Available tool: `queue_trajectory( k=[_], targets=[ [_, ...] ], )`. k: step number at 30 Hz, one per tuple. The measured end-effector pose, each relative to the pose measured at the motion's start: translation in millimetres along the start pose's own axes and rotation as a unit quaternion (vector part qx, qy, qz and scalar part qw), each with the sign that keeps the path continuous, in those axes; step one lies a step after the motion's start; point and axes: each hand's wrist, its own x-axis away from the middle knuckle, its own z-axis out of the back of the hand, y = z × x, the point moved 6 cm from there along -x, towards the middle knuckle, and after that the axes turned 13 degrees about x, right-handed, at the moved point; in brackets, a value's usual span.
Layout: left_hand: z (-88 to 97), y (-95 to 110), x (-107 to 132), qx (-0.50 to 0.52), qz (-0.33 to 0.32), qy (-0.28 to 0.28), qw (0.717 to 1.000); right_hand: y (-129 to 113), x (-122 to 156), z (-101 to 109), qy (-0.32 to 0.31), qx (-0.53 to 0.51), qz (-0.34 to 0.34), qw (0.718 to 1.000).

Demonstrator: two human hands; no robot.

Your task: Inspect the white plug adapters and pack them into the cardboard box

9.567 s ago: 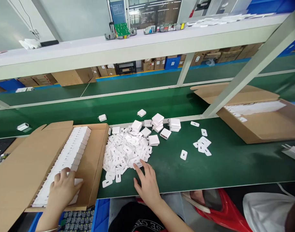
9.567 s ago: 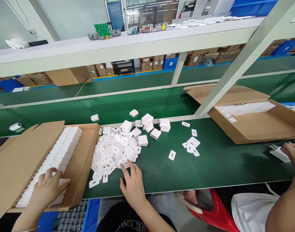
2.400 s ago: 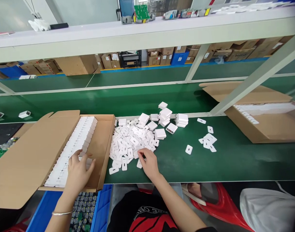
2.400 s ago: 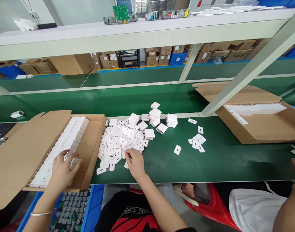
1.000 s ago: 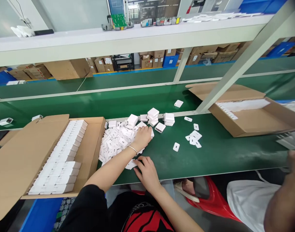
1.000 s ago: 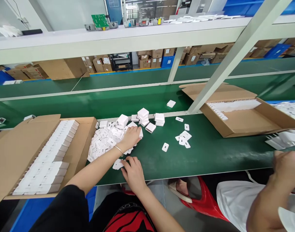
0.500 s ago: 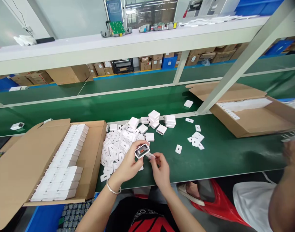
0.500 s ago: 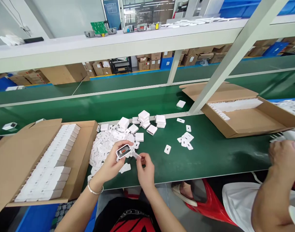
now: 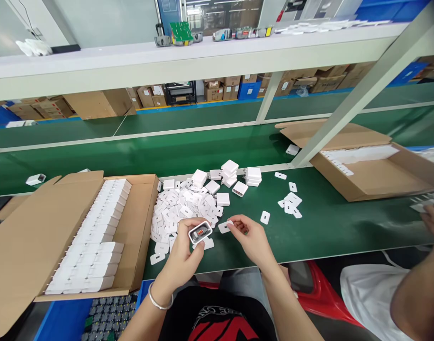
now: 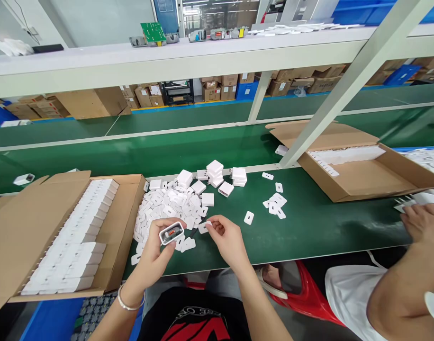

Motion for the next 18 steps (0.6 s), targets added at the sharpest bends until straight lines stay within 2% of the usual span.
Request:
queue_trajectory(
  k=[3, 6, 8, 9, 13, 15, 18],
  targets=[
    [12.9, -16.8, 8.1, 0.026, 0.034, 0.054, 0.998, 40.8, -8.7, -12.3, 0.003, 0.096, 0.003, 0.995],
    [25.3, -32.7, 14.7, 0.057, 0.065, 0.098, 0.991, 55.5, -11.3, -13.0, 0.058, 0.17, 0.016, 0.984],
    [25.8, -44.4, 18.4, 0.09, 0.097, 0.094, 0.987, 45.3, -10.6, -16.7, 0.069, 0.211, 0.06, 0.973],
    [21.4, -51.3, 20.5, 0.115, 0.118, 0.073, 0.984, 36.0, -9.7, -21.8, 0.056, 0.224, 0.096, 0.968],
    [-15.5, -87.1, 36.2, 0.249, 0.228, -0.024, 0.941, -0.8, 2.2, -52.5, -0.04, 0.25, 0.263, 0.931],
    [-29.0, -105.4, 44.8, 0.266, 0.262, -0.017, 0.927, -6.9, 9.6, -62.0, -0.056, 0.265, 0.304, 0.913],
    [-34.3, -122.1, 51.1, 0.242, 0.265, 0.019, 0.933, -2.0, 17.6, -63.7, -0.052, 0.286, 0.316, 0.903]
  ],
)
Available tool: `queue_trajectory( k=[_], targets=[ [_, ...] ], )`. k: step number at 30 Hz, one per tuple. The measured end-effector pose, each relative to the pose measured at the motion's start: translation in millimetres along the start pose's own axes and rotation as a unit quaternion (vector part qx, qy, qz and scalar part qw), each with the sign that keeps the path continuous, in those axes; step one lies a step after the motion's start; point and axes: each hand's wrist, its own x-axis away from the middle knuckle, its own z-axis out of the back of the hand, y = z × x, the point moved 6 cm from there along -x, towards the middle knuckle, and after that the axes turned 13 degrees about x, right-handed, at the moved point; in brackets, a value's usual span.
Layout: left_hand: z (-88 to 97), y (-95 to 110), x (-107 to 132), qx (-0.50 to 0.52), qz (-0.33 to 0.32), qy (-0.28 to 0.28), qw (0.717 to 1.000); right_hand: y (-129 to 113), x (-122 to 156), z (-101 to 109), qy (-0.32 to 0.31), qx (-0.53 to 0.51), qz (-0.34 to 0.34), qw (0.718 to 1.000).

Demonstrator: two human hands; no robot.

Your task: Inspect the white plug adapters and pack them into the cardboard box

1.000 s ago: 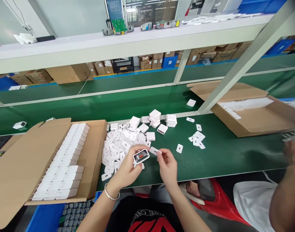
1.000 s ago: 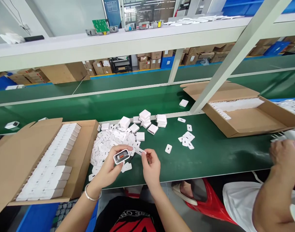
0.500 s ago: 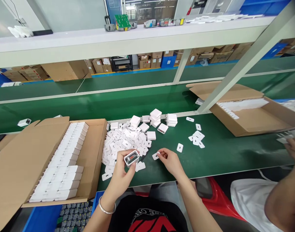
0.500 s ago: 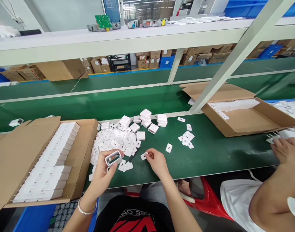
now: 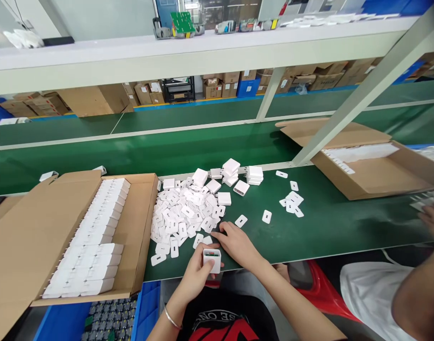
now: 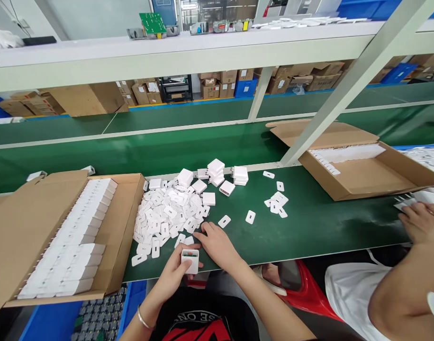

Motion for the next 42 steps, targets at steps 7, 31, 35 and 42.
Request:
queue_trajectory(
  k=[7, 31, 35, 42],
  targets=[
    [11.7, 11.9, -3.5, -0.029, -0.056, 0.027, 0.998, 21.0, 16.2, 4.1, -0.003, 0.012, 0.019, 1.0],
    [-27.0, 98.2, 41.6, -0.222, -0.342, 0.067, 0.911, 32.4, 7.8, 88.3, 0.246, -0.28, -0.264, 0.89],
    [-31.9, 111.0, 49.8, -0.279, -0.376, 0.09, 0.879, 11.1, 19.9, 118.5, 0.307, -0.383, -0.299, 0.818],
    [-42.8, 126.0, 57.3, -0.328, -0.433, 0.087, 0.835, -19.1, 8.1, 128.4, 0.231, -0.578, -0.288, 0.728]
  ],
)
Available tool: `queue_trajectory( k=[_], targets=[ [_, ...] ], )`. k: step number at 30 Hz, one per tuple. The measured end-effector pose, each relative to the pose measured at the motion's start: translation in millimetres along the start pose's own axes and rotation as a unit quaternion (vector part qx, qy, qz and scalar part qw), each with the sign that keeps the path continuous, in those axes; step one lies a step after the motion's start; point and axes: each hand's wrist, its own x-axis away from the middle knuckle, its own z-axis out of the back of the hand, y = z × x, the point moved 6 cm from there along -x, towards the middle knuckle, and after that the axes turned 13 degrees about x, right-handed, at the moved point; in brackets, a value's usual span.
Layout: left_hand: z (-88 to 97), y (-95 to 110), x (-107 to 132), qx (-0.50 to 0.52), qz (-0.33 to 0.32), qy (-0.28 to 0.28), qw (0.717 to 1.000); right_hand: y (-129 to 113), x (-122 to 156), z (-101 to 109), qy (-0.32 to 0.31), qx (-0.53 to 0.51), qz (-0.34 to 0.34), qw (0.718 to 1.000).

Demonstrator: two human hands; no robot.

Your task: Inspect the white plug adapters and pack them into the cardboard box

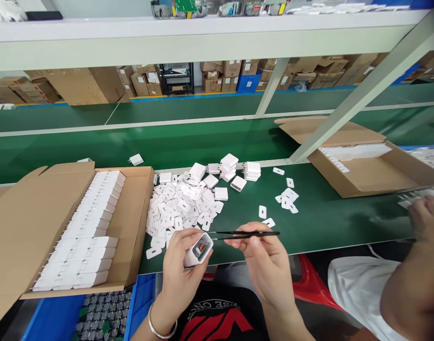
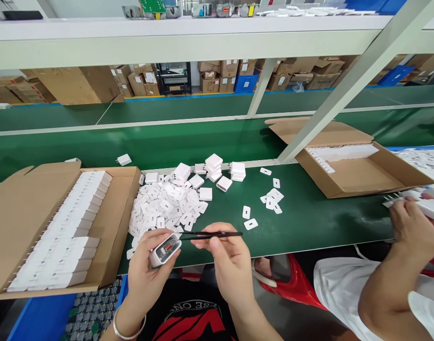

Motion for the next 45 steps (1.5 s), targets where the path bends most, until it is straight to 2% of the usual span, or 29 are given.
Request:
queue_trajectory(
  k=[3, 5, 8, 10, 13, 15, 28, 45],
  targets=[
    [0.8, 5.4, 0.0, -0.015, -0.02, 0.01, 1.0, -2.0, 3.4, -5.0, 0.018, -0.028, 0.01, 0.999],
    [2.2, 7.9, 0.8, -0.028, -0.029, 0.019, 0.999, -1.4, 8.7, -7.9, 0.023, -0.006, 0.018, 1.0],
    [4.0, 11.6, 1.5, -0.054, -0.051, 0.024, 0.997, -2.0, 17.3, -16.3, -0.022, 0.059, 0.042, 0.997],
    [4.4, 13.2, 1.2, -0.064, -0.059, 0.023, 0.996, -6.0, 21.3, -21.6, -0.057, 0.075, 0.081, 0.992],
    [4.1, 14.7, -0.4, -0.066, -0.061, 0.026, 0.996, -13.6, 23.5, -23.6, -0.064, 0.081, 0.145, 0.984],
    [3.4, 15.8, -1.4, -0.066, -0.064, 0.03, 0.995, -14.6, 23.2, -23.9, -0.063, 0.087, 0.158, 0.982],
    [5.2, 16.7, -0.7, -0.081, -0.072, 0.03, 0.994, -11.9, 22.0, -27.7, -0.087, 0.091, 0.163, 0.979],
    [4.3, 17.8, -2.0, -0.083, -0.073, 0.032, 0.993, -6.2, 20.9, -25.5, -0.07, 0.086, 0.148, 0.983]
  ],
)
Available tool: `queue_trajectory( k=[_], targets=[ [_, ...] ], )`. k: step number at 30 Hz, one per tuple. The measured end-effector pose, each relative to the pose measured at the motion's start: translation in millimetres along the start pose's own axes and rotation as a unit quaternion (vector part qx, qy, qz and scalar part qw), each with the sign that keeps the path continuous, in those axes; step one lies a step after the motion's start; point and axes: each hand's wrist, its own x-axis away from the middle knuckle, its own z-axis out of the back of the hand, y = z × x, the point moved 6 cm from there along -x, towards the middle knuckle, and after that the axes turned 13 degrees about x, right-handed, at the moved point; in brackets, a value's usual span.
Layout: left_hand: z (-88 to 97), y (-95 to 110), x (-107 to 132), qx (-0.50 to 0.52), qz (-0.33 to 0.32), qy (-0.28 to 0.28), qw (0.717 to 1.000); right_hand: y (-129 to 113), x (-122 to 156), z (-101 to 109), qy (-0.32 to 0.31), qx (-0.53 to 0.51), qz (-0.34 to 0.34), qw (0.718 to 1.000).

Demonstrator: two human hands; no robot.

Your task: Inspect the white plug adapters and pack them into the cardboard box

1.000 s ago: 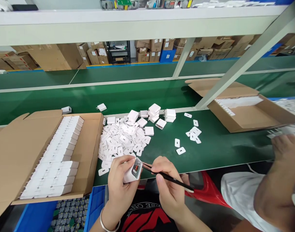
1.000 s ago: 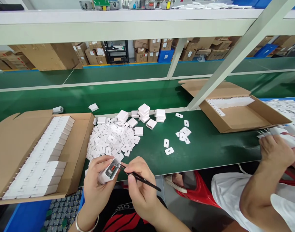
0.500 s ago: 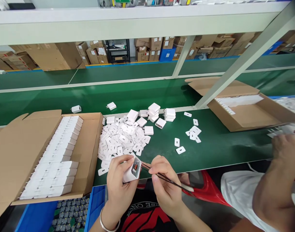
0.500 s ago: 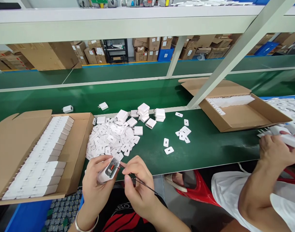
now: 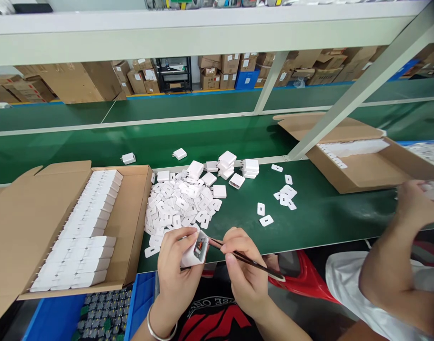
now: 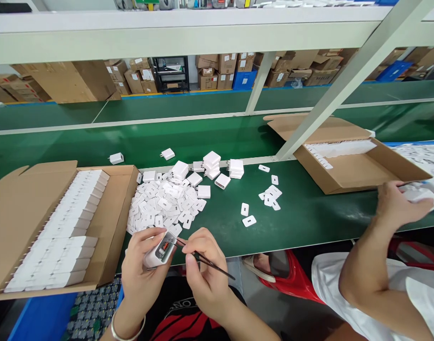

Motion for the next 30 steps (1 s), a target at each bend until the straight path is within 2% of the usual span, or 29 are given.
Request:
queue_trajectory(
  k=[6, 8, 12, 13, 15, 17, 19, 22, 26, 28, 30],
  targets=[
    [-2.3, 4.5, -2.2, -0.025, -0.063, -0.049, 0.996, -2.8, -6.0, -4.1, -0.064, 0.048, -0.019, 0.997],
    [-2.3, 2.9, -2.8, -0.02, -0.065, -0.057, 0.996, -2.2, -7.1, -4.4, -0.057, 0.04, -0.025, 0.997],
    [-0.5, -8.2, 0.7, 0.014, -0.02, -0.043, 0.999, 13.5, -9.9, 9.8, 0.042, -0.034, -0.045, 0.998],
    [0.2, -13.2, 3.2, 0.027, 0.005, -0.035, 0.999, 22.5, -11.1, 15.4, 0.059, -0.014, -0.053, 0.997],
    [1.1, -27.1, 10.5, 0.061, 0.081, -0.016, 0.995, 46.7, -14.8, 26.4, 0.051, 0.107, -0.065, 0.991],
    [0.2, -44.7, 21.0, 0.106, 0.181, -0.003, 0.978, 77.7, -19.0, 34.4, -0.01, 0.292, -0.06, 0.954],
    [-2.0, -62.2, 32.9, 0.155, 0.277, 0.011, 0.948, 111.1, -21.8, 40.5, -0.079, 0.452, -0.039, 0.888],
    [-4.9, -82.5, 47.6, 0.22, 0.369, 0.04, 0.902, 150.5, -25.9, 49.8, -0.131, 0.515, -0.042, 0.846],
    [-7.7, -95.8, 57.2, 0.257, 0.416, 0.052, 0.871, 166.7, -38.3, 64.0, -0.157, 0.546, -0.062, 0.821],
    [-8.5, -96.3, 58.2, 0.263, 0.422, 0.049, 0.866, 167.0, -46.1, 80.6, -0.139, 0.564, -0.089, 0.809],
    [-8.8, -94.8, 58.3, 0.268, 0.429, 0.055, 0.861, 169.2, -50.5, 106.0, -0.09, 0.594, -0.144, 0.787]
  ],
)
